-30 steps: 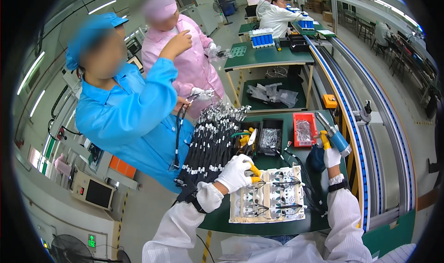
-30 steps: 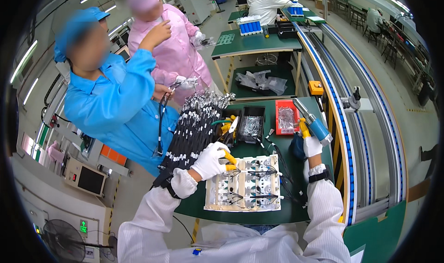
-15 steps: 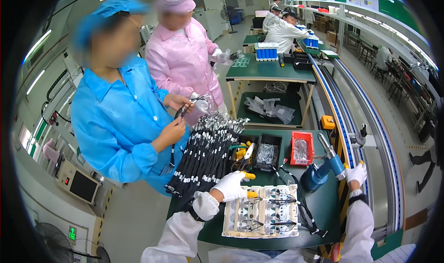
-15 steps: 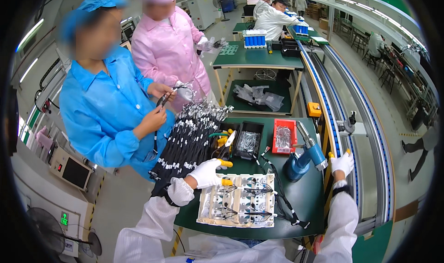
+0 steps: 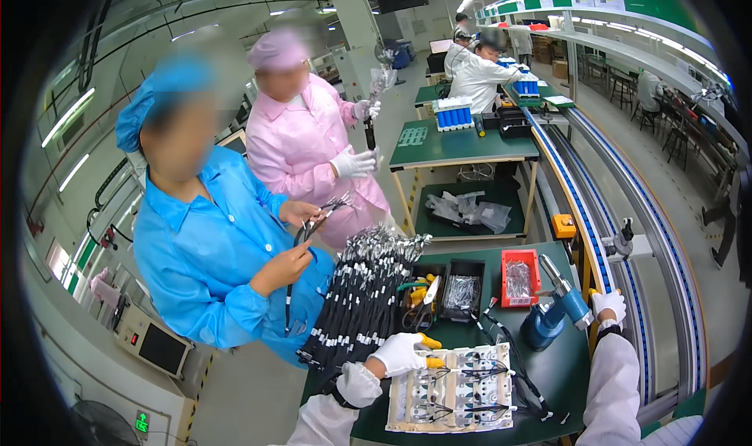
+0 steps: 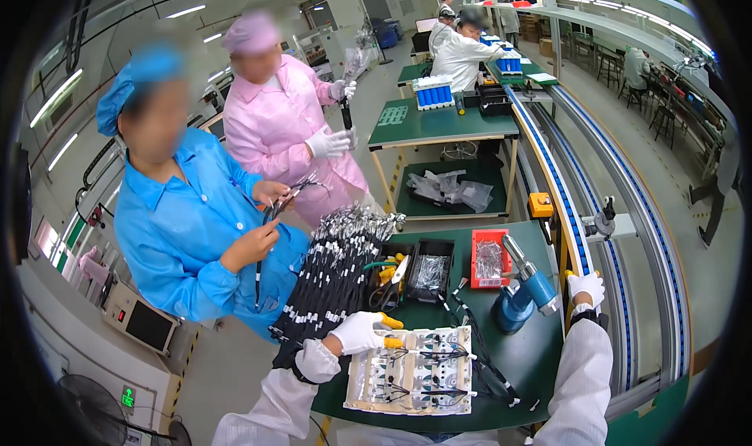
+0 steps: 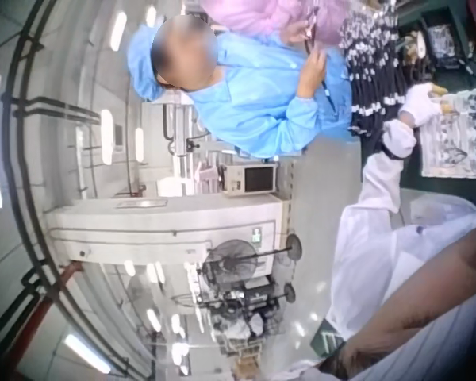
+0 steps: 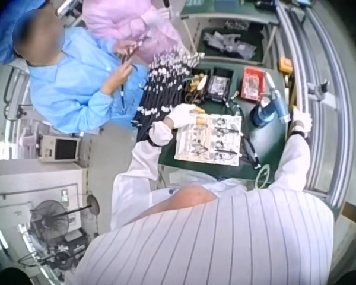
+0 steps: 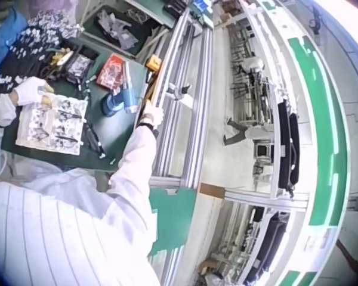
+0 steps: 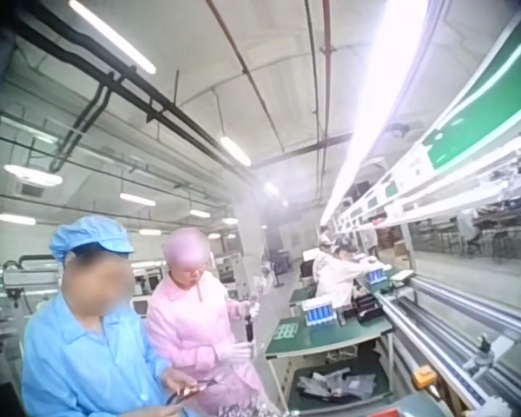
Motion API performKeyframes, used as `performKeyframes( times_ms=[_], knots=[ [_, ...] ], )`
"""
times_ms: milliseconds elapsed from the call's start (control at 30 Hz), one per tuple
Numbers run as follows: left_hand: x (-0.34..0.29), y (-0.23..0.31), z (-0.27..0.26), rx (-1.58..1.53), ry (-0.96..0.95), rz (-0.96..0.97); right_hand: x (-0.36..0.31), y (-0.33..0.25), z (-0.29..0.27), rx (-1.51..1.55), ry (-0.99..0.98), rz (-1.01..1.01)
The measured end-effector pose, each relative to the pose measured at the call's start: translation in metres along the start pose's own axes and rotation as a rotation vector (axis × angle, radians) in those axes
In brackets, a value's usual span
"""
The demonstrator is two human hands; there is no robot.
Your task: Assemble electrical wiring and components into a white plastic housing using a pneumatic screwdriver.
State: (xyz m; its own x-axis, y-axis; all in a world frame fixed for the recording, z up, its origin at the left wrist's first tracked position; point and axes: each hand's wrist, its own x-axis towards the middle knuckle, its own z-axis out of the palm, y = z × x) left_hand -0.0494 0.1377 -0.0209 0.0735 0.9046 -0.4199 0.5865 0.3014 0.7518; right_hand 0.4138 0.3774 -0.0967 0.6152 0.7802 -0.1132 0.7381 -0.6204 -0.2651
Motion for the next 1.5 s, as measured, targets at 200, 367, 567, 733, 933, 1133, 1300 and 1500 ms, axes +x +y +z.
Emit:
performKeyframes(
  times_ms=[200, 367, 567, 733, 933, 1133, 1300, 1500],
  knots=[
    [-0.044, -0.047, 0.03, -0.066, 0.744, 0.277, -0.003, -0.003, 0.002, 0.005, 0.01, -0.008],
    [-0.095, -0.149, 0.059, 0.038, 1.29, -0.066, 0.001, -0.001, -0.002, -0.008, 0.033, -0.008],
    [-0.143, -0.275, 0.052, 0.423, 1.556, -0.874, 0.003, -0.004, 0.0, -0.008, 0.026, -0.019],
    [-0.129, -0.323, -0.03, 0.155, 1.024, -1.049, 0.0, 0.013, -0.007, -0.015, 0.074, -0.001],
    [-0.109, -0.417, -0.077, 0.412, 0.797, -1.049, -0.004, -0.007, 0.002, -0.012, 0.077, -0.047],
    [-0.085, -0.381, -0.062, 0.224, 1.185, -1.015, -0.007, 0.006, -0.008, -0.01, 0.076, -0.005],
    [-0.095, -0.378, -0.059, 0.254, 1.213, -0.98, -0.006, 0.002, -0.003, -0.014, 0.072, -0.026],
    [-0.096, -0.376, -0.063, 0.387, 1.149, -0.889, 0.005, 0.005, 0.009, -0.013, 0.117, -0.054]
  ],
)
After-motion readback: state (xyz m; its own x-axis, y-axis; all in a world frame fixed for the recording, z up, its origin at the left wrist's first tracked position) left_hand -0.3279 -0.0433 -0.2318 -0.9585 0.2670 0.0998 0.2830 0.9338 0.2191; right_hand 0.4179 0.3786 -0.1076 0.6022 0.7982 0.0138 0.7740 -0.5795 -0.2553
